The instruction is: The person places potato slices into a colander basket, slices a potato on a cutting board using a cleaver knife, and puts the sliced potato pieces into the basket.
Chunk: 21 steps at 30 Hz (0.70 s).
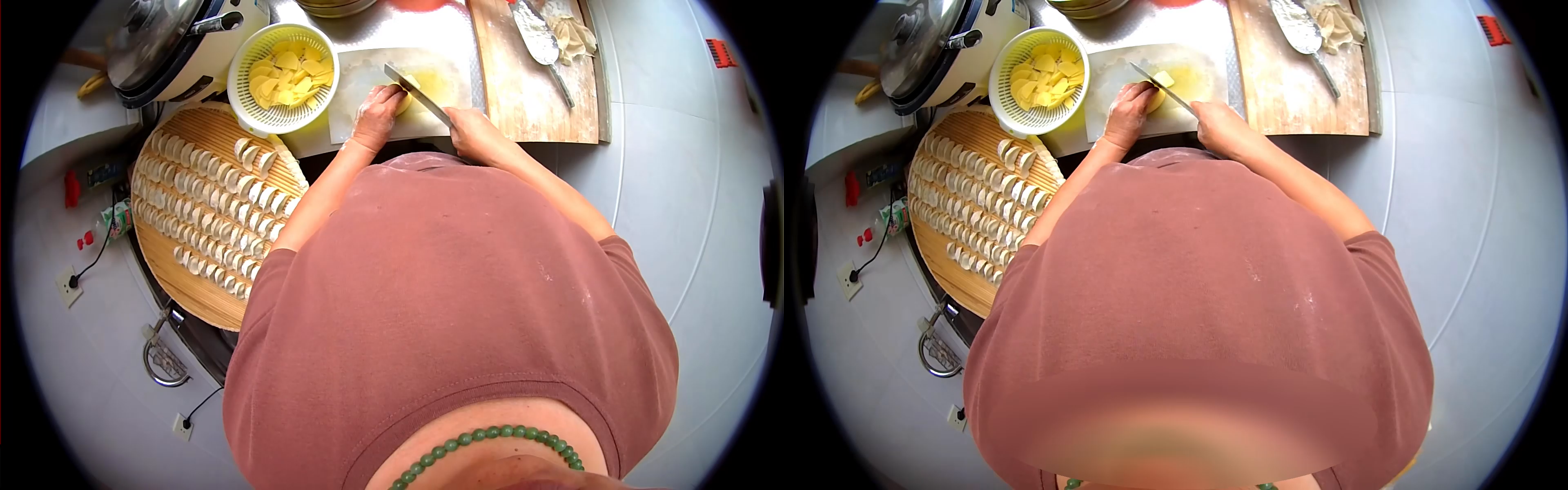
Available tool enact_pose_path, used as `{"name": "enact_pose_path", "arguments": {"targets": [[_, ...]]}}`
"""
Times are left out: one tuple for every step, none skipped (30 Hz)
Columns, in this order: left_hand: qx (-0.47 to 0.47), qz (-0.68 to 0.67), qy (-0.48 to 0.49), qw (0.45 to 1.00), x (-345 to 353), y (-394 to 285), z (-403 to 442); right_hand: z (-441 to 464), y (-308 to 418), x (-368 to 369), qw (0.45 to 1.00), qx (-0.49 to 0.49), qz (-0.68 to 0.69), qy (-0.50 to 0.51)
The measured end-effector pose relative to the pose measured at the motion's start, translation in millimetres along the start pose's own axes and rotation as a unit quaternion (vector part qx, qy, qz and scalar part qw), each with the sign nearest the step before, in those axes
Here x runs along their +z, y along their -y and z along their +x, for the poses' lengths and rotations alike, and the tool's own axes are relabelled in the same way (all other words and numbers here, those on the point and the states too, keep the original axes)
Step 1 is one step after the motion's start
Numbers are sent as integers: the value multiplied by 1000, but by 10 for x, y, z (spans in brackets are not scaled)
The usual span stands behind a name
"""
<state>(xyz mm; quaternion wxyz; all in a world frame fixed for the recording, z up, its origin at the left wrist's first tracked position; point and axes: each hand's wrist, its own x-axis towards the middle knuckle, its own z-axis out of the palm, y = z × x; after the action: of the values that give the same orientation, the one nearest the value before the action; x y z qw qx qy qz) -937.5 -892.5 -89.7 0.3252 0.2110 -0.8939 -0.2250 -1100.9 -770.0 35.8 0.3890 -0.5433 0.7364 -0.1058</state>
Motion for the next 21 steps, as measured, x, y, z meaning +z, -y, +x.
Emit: {"name": "enact_pose_path", "arguments": {"targets": [[-1, 0, 2, 1000, -2, 1, 0, -14, -9, -2, 1000, -2, -5, 1], [-1, 0, 3, 1000, -6, 3, -2, -24, -13, 0, 1000, -4, -10, 2], [-2, 3, 5, 1000, -7, 7, -5, -34, -14, 2, 1000, -8, -7, -2], [-2, 5, 8, 1000, -4, 8, -7, -43, -15, 4, 1000, -13, -4, -6], [-2, 7, 10, 1000, -1, 10, -8, -47, -15, 5, 1000, -17, -1, -11], [-2, 5, 8, 1000, 8, 17, -12, -39, -12, 5, 1000, -4, -3, -1], [-2, 3, 6, 1000, 17, 26, -15, -19, -5, 5, 1000, 8, -6, 9], [-2, 1, 4, 1000, 27, 34, -18, 5, 1, 7, 1000, 21, -8, 19], [-1, 2, 2, 1000, 18, 25, -10, 37, 2, 27, 999, 26, -1, 21], [0, 3, -1, 1000, 10, 13, -4, 80, -9, 69, 999, 32, 7, 23], [1, 3, -3, 1000, 2, -3, -2, 120, -36, 114, 999, 37, 14, 25], [-3, 0, 2, 1000, -5, -17, -12, 162, -94, 179, 999, 31, 12, 17], [-6, -3, 7, 1000, -18, -20, -19, 216, -165, 261, 1000, 24, 10, 9], [-9, -4, 12, 1000, -32, -16, -15, 268, -231, 327, 1000, 15, 7, 0], [-8, -5, 8, 1000, -50, -18, -8, 293, -270, 361, 1000, -5, 4, -21], [-7, -6, 6, 1000, -60, -34, -16, 289, -321, 398, 999, -24, 2, -41], [-7, -7, 3, 1000, -65, -46, -12, 290, -375, 425, 997, -43, -1, -61], [-3, -7, -3, 1000, -52, -49, -7, 274, -337, 378, 999, -23, 5, -38], [0, -7, -9, 1000, -33, -47, -7, 237, -239, 283, 1000, -4, 11, -14], [3, -5, -16, 1000, -25, -32, -5, 209, -141, 196, 1000, 14, 17, 10], [2, -5, -15, 1000, -27, -15, -14, 165, -60, 132, 1000, 14, 16, 13]]}}
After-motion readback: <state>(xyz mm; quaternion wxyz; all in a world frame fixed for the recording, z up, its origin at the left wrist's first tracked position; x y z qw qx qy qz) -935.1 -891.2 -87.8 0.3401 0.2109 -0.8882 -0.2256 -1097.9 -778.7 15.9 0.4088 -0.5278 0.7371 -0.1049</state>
